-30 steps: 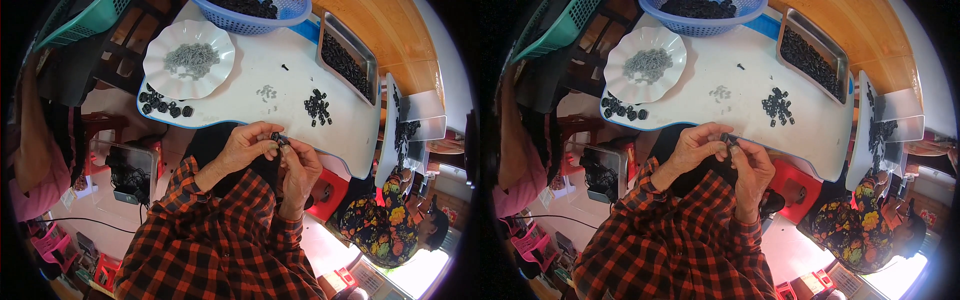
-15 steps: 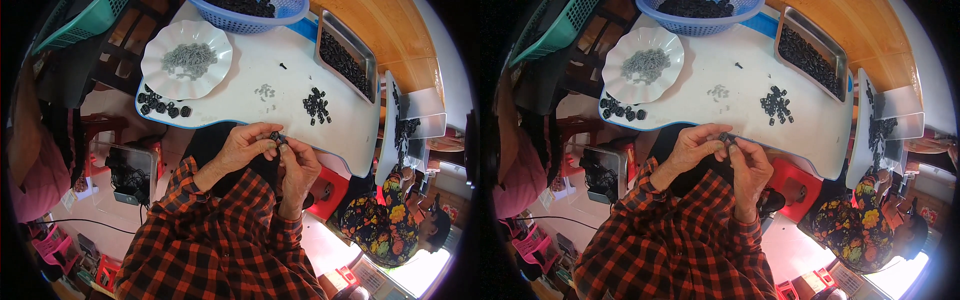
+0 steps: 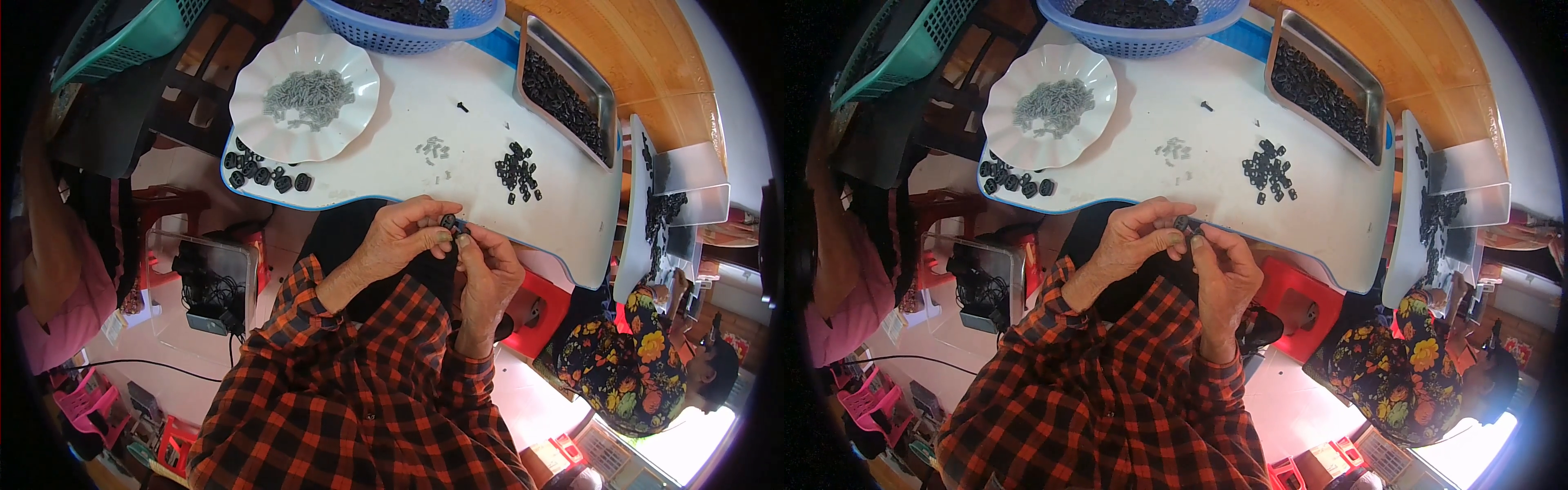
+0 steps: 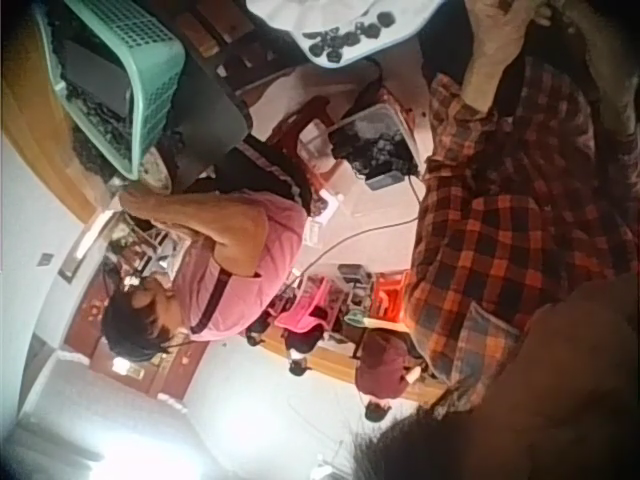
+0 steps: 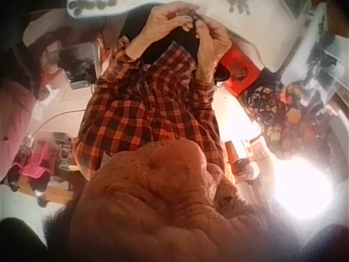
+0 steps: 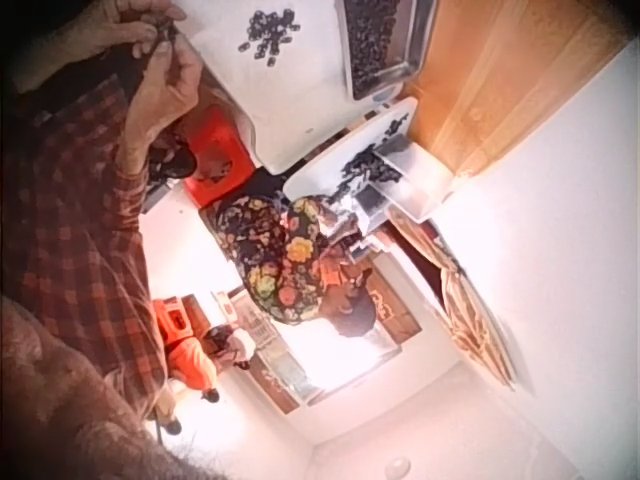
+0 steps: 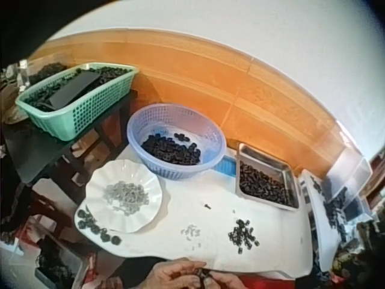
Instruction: The person assembles small plastic parts together by hand, then lifts a metal tray filled with components.
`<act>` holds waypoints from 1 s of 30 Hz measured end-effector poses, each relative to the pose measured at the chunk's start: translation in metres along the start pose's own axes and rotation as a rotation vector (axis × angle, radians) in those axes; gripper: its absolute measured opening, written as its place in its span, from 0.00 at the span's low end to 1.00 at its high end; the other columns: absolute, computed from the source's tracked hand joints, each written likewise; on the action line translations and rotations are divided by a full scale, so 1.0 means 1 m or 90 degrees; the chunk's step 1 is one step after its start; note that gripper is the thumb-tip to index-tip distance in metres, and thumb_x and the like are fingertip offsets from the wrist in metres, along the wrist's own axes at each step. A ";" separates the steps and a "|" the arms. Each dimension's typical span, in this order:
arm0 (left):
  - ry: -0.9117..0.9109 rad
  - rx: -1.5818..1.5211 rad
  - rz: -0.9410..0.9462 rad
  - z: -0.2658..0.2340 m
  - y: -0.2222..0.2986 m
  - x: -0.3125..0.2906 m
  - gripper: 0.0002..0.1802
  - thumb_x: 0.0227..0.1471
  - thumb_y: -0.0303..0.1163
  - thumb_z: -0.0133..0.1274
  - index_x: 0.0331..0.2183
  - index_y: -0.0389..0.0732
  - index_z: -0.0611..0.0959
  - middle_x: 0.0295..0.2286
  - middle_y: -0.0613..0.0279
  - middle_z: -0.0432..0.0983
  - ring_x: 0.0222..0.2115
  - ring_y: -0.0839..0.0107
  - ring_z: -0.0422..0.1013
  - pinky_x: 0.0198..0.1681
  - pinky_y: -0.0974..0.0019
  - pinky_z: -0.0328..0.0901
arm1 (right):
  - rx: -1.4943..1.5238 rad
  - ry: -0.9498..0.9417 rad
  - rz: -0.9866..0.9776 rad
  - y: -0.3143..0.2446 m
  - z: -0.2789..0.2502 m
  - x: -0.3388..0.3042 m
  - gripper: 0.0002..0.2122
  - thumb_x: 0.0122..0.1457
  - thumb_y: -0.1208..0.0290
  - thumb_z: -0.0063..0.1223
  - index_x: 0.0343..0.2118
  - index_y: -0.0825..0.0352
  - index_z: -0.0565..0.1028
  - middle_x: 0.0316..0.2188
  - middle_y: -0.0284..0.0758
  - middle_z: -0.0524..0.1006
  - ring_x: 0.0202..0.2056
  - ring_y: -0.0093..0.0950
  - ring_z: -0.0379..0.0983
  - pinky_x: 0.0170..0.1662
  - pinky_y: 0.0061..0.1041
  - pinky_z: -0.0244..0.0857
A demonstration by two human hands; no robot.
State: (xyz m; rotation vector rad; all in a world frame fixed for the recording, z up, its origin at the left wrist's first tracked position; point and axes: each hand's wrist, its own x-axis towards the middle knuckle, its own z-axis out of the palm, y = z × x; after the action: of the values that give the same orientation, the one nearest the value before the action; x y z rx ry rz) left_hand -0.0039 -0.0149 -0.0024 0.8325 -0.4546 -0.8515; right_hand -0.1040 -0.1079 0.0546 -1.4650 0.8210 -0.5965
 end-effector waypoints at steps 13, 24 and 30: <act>-0.010 0.016 0.017 -0.003 -0.005 0.000 0.19 0.53 0.21 0.51 0.48 0.32 0.74 0.30 0.60 0.75 0.29 0.77 0.73 0.31 0.74 0.72 | 0.012 -0.001 0.004 0.000 0.003 0.001 0.06 0.53 0.81 0.54 0.34 0.71 0.76 0.24 0.27 0.75 0.24 0.12 0.65 0.26 0.10 0.58; -0.010 0.043 0.021 0.001 -0.003 0.000 0.19 0.52 0.21 0.52 0.48 0.32 0.74 0.32 0.60 0.75 0.29 0.77 0.73 0.32 0.75 0.72 | 0.004 -0.002 0.004 -0.001 0.002 0.001 0.06 0.53 0.81 0.55 0.34 0.70 0.77 0.25 0.28 0.76 0.25 0.13 0.67 0.28 0.11 0.61; -0.015 0.040 0.012 -0.001 -0.004 0.001 0.18 0.52 0.21 0.52 0.47 0.32 0.74 0.31 0.60 0.76 0.29 0.77 0.73 0.32 0.75 0.72 | -0.011 -0.011 0.004 0.001 -0.001 0.003 0.06 0.53 0.83 0.54 0.34 0.71 0.77 0.25 0.27 0.75 0.26 0.12 0.66 0.29 0.10 0.60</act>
State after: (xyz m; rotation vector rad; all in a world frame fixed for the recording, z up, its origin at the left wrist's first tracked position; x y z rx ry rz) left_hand -0.0046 -0.0169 -0.0064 0.8760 -0.5120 -0.8341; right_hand -0.1034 -0.1105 0.0535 -1.4813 0.8184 -0.5723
